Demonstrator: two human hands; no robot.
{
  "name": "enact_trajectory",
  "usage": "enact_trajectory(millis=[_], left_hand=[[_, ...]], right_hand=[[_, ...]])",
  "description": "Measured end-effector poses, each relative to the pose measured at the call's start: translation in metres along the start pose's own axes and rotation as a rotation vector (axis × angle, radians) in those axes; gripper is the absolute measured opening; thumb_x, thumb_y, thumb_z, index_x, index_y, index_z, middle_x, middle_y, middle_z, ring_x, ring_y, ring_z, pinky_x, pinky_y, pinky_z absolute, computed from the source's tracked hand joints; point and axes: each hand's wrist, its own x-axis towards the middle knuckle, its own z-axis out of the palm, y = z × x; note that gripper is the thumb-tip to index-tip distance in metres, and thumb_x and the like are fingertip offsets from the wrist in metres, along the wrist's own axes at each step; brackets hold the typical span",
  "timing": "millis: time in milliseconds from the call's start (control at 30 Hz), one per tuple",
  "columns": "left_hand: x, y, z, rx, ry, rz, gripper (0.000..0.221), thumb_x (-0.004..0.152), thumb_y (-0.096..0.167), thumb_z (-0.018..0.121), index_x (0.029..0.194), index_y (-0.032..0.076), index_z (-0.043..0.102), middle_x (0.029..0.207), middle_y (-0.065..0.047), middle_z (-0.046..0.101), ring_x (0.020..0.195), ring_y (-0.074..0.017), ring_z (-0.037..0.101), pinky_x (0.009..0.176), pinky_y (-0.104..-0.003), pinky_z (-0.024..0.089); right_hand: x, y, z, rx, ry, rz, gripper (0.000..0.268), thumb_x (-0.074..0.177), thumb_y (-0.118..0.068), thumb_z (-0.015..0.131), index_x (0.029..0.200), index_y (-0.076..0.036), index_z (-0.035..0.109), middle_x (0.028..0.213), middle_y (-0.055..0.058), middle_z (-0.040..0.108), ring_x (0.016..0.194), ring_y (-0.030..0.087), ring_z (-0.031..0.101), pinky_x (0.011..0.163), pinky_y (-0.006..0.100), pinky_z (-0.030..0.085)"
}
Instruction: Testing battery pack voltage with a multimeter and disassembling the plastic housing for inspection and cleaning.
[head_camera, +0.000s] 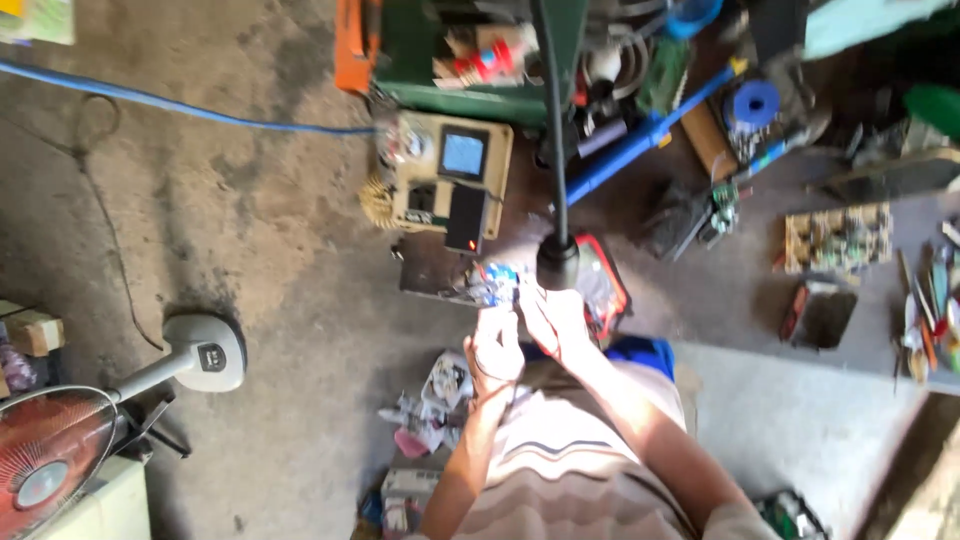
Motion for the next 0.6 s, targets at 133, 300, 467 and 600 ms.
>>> enact_trajectory(millis=[133,300,467,600], left_hand=[[-0.005,-0.017,0.0,0.004,0.096,0.263,0.028,0.1,0.038,0.064,0.113,0.016,0.075,0.112,-0.006,0.079,0.113,-0.0267,0.071,0.113,-0.043,0.04],[-0.032,-0.007,-0.008,-0.148,0.303,0.761,0.018,0.096,0.013,0.072,0.113,0.012,0.076,0.101,-0.003,0.077,0.09,-0.0217,0.077,0.083,-0.032,0.061],[-0.045,0.001,0.034,-0.036,0.288,1.237,0.013,0.099,0.004,0.062,0.105,-0.002,0.072,0.095,-0.015,0.073,0.082,-0.0321,0.073,0.079,-0.038,0.06],[-0.08,0.044,0.029,-0.094,0.026,1.259,0.019,0.102,0.002,0.053,0.112,-0.008,0.067,0.094,-0.021,0.069,0.089,-0.0375,0.073,0.078,-0.042,0.059]], right_hand=[[-0.002,0.004,0.0,-0.08,-0.03,0.01,0.024,0.101,-0.02,0.055,0.109,-0.009,0.075,0.088,0.014,0.077,0.083,0.034,0.077,0.075,0.048,0.06],[-0.046,0.037,0.043,0.265,0.323,-0.186,0.022,0.1,-0.019,0.067,0.119,-0.01,0.074,0.115,0.009,0.076,0.1,0.029,0.073,0.089,0.04,0.059],[-0.092,0.053,0.024,0.513,0.164,-0.072,0.02,0.101,-0.017,0.062,0.111,-0.009,0.076,0.1,0.006,0.076,0.082,0.02,0.072,0.077,0.035,0.06],[-0.118,0.053,-0.014,0.971,0.042,0.479,0.024,0.103,-0.023,0.06,0.116,-0.009,0.074,0.093,0.009,0.075,0.085,0.014,0.067,0.075,0.036,0.056]])
